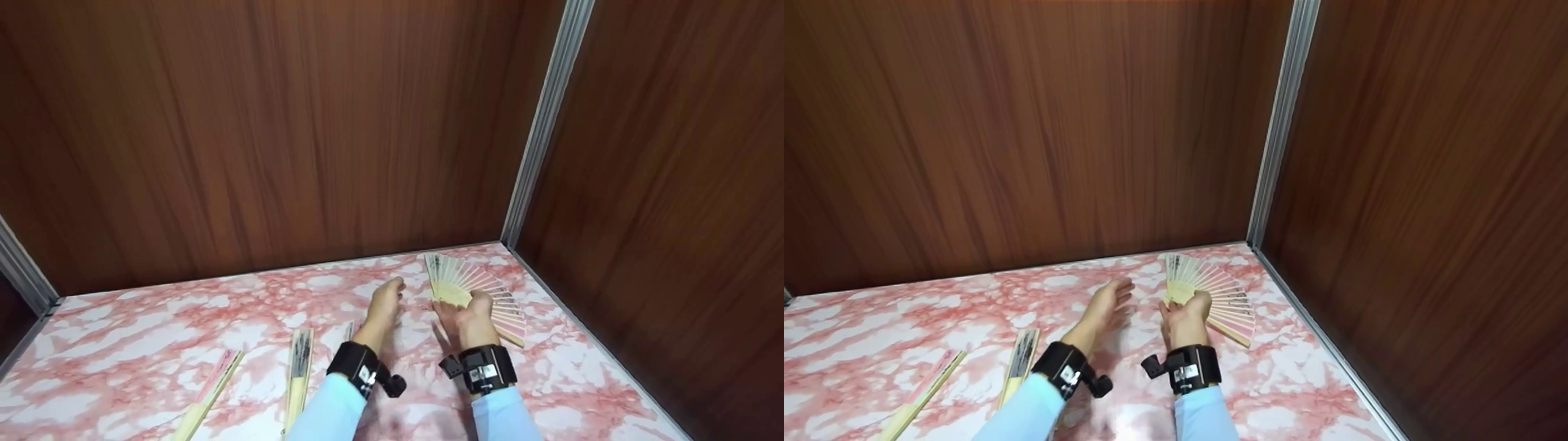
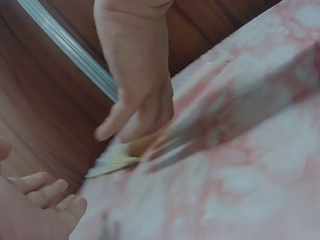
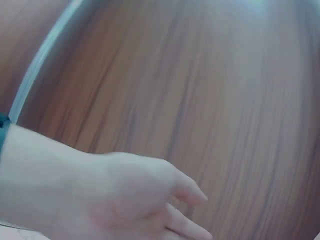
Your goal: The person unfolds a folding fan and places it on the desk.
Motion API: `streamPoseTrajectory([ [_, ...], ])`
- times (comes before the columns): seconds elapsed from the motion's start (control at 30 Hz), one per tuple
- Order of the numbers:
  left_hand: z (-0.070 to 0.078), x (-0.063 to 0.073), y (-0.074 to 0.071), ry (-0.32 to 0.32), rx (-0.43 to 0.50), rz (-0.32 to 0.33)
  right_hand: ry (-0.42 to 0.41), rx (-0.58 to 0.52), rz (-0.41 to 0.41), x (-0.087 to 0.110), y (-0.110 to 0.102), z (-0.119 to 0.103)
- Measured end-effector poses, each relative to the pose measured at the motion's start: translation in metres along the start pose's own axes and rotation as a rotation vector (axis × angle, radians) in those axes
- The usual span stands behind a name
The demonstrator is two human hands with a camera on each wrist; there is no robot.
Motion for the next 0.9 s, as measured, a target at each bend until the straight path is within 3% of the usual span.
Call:
streamPoseTrajectory([
  [0.1,0.020,0.016,-0.021,0.139,-0.171,0.036,-0.109,0.223,-0.032,0.009,0.015,-0.002],
  [0.27,0.057,0.053,-0.057,0.328,-0.415,0.077,-0.400,0.709,-0.180,0.030,0.054,-0.002],
  [0.4,0.075,0.079,-0.087,0.420,-0.634,0.130,-0.593,1.239,-0.284,0.050,0.078,0.012],
  [0.5,0.080,0.096,-0.112,0.468,-0.811,0.192,-0.687,1.639,-0.384,0.063,0.087,0.040],
  [0.57,0.079,0.106,-0.126,0.490,-0.914,0.215,-0.697,1.839,-0.476,0.068,0.086,0.063],
  [0.7,0.066,0.123,-0.138,0.485,-1.046,0.178,-0.637,2.090,-0.629,0.067,0.073,0.104],
  [0.9,0.036,0.133,-0.133,0.385,-1.049,0.032,-0.572,2.344,-0.606,0.053,0.049,0.137],
])
Point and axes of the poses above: each hand's wrist, its own x-axis away from the middle knuckle, its own y-axis out of the palm, z = x × y, the point moved 6 cm from there along -x, towards the middle knuckle, and after that the axes turned 4 degrees about -z, right-handed, at the moved point
